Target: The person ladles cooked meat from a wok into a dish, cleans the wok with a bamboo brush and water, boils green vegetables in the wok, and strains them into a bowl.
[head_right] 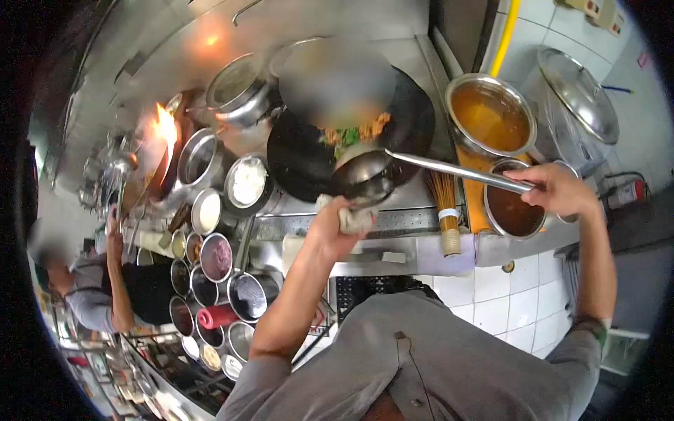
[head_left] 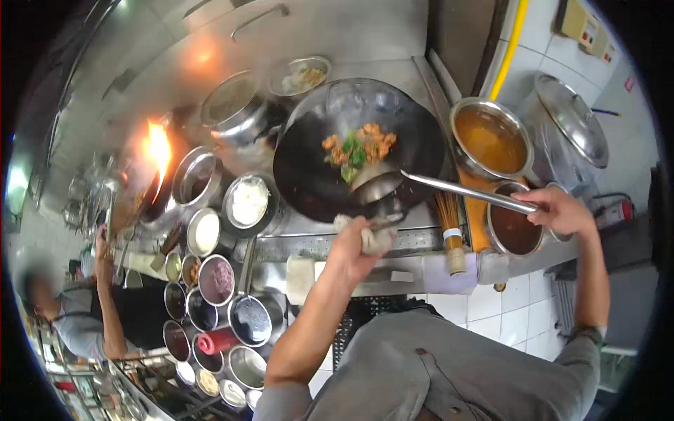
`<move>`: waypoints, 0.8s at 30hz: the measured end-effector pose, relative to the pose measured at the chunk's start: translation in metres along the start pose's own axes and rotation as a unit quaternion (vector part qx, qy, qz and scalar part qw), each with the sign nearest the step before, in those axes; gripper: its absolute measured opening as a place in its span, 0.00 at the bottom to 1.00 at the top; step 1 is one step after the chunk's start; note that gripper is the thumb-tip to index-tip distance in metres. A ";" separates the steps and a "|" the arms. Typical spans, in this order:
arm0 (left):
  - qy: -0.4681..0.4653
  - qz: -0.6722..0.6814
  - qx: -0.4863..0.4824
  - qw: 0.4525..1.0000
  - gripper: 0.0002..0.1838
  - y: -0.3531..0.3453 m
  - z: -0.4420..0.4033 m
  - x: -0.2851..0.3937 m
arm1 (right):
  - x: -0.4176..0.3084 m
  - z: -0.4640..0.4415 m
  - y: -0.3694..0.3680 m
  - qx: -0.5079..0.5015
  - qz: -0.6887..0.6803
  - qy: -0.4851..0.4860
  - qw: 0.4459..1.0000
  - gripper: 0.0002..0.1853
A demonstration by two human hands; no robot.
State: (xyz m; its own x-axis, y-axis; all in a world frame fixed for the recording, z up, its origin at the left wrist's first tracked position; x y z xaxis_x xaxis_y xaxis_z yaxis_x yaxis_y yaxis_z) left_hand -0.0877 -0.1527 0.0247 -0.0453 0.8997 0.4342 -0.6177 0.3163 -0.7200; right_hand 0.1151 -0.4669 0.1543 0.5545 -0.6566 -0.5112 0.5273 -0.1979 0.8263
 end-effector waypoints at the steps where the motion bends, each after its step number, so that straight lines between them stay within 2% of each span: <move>1: 0.041 -0.030 0.036 0.998 0.11 -0.007 0.006 0.003 | 0.000 -0.005 0.007 -0.053 -0.036 -0.001 0.998 0.30; 2: 0.087 -0.055 0.079 0.992 0.12 -0.006 0.011 0.001 | 0.002 -0.005 0.009 -0.115 -0.073 -0.005 0.991 0.29; 3: 0.103 -0.051 0.045 0.992 0.12 0.013 -0.022 -0.003 | -0.002 -0.020 0.000 -0.058 -0.013 0.056 0.997 0.28; 4: 0.076 -0.049 0.034 0.995 0.13 0.010 -0.036 -0.001 | -0.004 -0.043 -0.015 0.009 0.052 0.120 0.991 0.27; 6: 0.014 -0.055 0.058 0.997 0.14 0.043 -0.069 -0.013 | 0.013 -0.081 -0.054 0.176 0.126 0.265 0.940 0.26; 8: 0.000 -0.120 0.019 0.993 0.15 0.078 -0.043 -0.030 | -0.044 -0.060 -0.065 0.153 0.243 0.030 0.957 0.26; 9: 0.006 -0.112 0.046 0.993 0.17 0.083 -0.007 -0.038 | -0.048 -0.052 -0.068 0.164 0.247 0.016 0.955 0.28; 10: -0.037 -0.082 -0.003 0.996 0.17 0.074 0.034 -0.039 | -0.045 -0.048 -0.066 0.170 0.215 0.044 0.961 0.28; 12: -0.024 -0.071 0.044 0.996 0.15 0.068 0.049 -0.035 | -0.021 -0.028 -0.057 0.173 0.150 0.095 0.969 0.29; 14: 0.027 -0.069 0.079 0.994 0.15 0.064 0.025 -0.007 | -0.014 -0.020 -0.033 0.119 0.080 0.196 0.970 0.30; 15: 0.034 -0.061 0.028 0.997 0.12 0.059 0.021 0.009 | -0.012 -0.010 -0.014 0.051 0.073 0.140 0.986 0.30; 18: 0.051 -0.086 0.042 0.994 0.11 0.027 0.031 0.028 | -0.041 -0.005 0.010 -0.072 0.033 -0.060 0.995 0.29; 19: 0.063 -0.092 0.046 0.993 0.11 0.025 0.015 0.029 | -0.033 -0.020 0.000 -0.008 0.078 0.123 0.989 0.28; 20: 0.075 -0.099 0.050 0.991 0.11 0.023 0.000 0.030 | -0.030 -0.035 -0.013 0.021 0.072 0.142 0.987 0.28; 22: 0.019 -0.103 0.033 0.994 0.14 0.043 -0.029 0.020 | -0.038 -0.060 -0.045 0.094 0.136 0.102 0.981 0.27; 24: 0.045 -0.148 -0.003 0.988 0.14 0.103 -0.060 -0.006 | -0.052 -0.066 -0.068 0.141 0.182 -0.007 0.973 0.25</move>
State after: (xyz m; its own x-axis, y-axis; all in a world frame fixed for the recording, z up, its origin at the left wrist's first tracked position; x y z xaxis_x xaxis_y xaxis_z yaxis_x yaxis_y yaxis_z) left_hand -0.1039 -0.1070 -0.0849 0.2069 0.7898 0.5774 -0.5882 0.5720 -0.5717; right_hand 0.0925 -0.3711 0.1090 0.6623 -0.7295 -0.1706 0.0985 -0.1409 0.9851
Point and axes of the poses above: each hand's wrist, its own z-axis away from the middle knuckle, its own y-axis out of the back of the hand, x = y × z, the point moved 2 cm from there along -z, towards the middle knuckle, and after that the axes turned 5 degrees about x, right-handed, at the moved point
